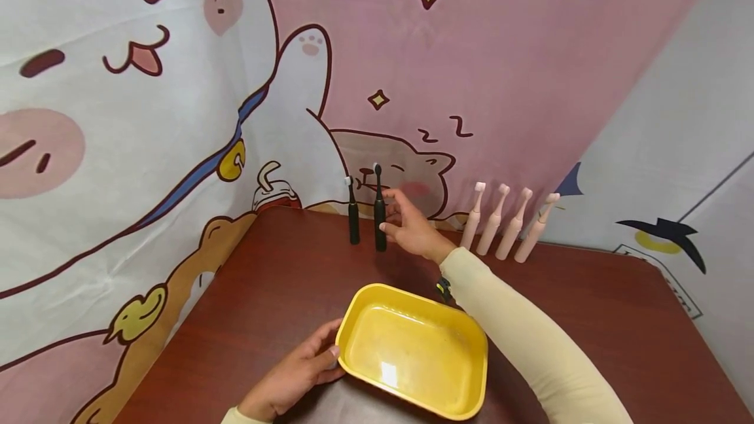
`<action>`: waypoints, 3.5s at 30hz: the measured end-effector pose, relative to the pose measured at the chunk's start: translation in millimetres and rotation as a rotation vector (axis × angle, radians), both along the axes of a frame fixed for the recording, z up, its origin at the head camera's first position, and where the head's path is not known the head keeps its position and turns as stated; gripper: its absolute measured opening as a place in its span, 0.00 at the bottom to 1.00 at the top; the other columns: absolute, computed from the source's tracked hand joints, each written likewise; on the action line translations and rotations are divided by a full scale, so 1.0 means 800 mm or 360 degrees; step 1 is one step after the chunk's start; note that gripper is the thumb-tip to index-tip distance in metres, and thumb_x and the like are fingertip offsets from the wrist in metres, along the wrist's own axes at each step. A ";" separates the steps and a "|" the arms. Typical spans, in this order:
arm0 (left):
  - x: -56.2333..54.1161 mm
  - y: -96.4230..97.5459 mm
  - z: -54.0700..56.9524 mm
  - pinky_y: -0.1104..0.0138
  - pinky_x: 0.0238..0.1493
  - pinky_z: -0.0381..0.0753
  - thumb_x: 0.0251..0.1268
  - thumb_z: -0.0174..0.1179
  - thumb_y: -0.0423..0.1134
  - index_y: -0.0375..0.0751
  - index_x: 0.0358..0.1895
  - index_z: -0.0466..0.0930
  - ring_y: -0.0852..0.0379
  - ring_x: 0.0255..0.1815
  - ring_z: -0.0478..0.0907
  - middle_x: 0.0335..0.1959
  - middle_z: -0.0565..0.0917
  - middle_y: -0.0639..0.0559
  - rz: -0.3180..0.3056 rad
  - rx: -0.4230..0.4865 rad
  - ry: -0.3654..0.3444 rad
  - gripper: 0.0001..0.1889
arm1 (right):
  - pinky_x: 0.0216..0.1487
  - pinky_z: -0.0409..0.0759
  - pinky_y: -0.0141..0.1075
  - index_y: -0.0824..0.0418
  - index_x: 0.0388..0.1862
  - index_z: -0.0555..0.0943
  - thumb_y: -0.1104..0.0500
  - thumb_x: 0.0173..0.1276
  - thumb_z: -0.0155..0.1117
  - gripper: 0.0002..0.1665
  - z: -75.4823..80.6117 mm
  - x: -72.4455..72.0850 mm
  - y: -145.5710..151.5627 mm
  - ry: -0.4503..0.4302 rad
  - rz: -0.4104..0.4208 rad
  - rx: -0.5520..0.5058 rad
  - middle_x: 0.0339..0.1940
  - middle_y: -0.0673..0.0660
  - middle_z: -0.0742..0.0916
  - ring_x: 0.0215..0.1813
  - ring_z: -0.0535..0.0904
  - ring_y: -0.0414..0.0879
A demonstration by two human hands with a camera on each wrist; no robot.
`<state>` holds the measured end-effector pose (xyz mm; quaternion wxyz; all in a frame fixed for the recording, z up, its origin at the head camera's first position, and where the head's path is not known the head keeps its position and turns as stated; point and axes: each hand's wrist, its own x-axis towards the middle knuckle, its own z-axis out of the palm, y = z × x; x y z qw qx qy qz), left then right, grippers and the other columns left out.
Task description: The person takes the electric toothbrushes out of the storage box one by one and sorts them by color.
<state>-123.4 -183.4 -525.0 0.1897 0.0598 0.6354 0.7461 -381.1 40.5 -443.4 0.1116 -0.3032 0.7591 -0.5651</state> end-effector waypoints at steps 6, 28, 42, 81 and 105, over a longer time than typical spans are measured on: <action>-0.003 0.000 -0.004 0.48 0.70 0.79 0.88 0.46 0.36 0.38 0.85 0.53 0.38 0.77 0.68 0.79 0.64 0.31 -0.0002 0.0004 0.0010 0.29 | 0.52 0.89 0.58 0.53 0.77 0.61 0.72 0.75 0.64 0.39 -0.003 -0.007 -0.005 0.0120 -0.0051 0.0079 0.55 0.67 0.79 0.60 0.81 0.62; -0.004 -0.001 -0.003 0.49 0.71 0.78 0.88 0.45 0.36 0.38 0.84 0.53 0.37 0.77 0.68 0.79 0.65 0.30 -0.0018 0.0023 0.0046 0.29 | 0.52 0.88 0.58 0.58 0.74 0.62 0.76 0.73 0.63 0.36 -0.031 -0.033 -0.030 0.0111 -0.0136 0.0045 0.52 0.67 0.78 0.53 0.83 0.58; -0.004 -0.002 -0.004 0.49 0.70 0.78 0.88 0.44 0.34 0.38 0.84 0.54 0.36 0.76 0.69 0.77 0.67 0.30 0.0001 0.0051 0.0020 0.28 | 0.46 0.85 0.40 0.59 0.72 0.63 0.75 0.72 0.64 0.35 -0.051 -0.047 -0.042 0.0188 -0.0171 0.0082 0.55 0.68 0.77 0.53 0.82 0.61; -0.007 -0.004 -0.003 0.53 0.69 0.80 0.88 0.47 0.37 0.41 0.84 0.56 0.38 0.76 0.70 0.78 0.66 0.32 -0.0012 0.0058 -0.0005 0.28 | 0.67 0.81 0.57 0.58 0.72 0.63 0.70 0.74 0.66 0.33 -0.068 -0.050 -0.052 0.0322 -0.0217 0.0286 0.60 0.68 0.82 0.62 0.83 0.64; -0.004 0.000 0.000 0.47 0.70 0.78 0.87 0.46 0.35 0.38 0.84 0.55 0.39 0.75 0.71 0.76 0.68 0.31 0.0009 0.0010 -0.0012 0.28 | 0.69 0.79 0.59 0.58 0.71 0.63 0.67 0.74 0.66 0.32 -0.068 -0.048 -0.048 0.0340 -0.0238 0.0377 0.60 0.67 0.81 0.65 0.82 0.65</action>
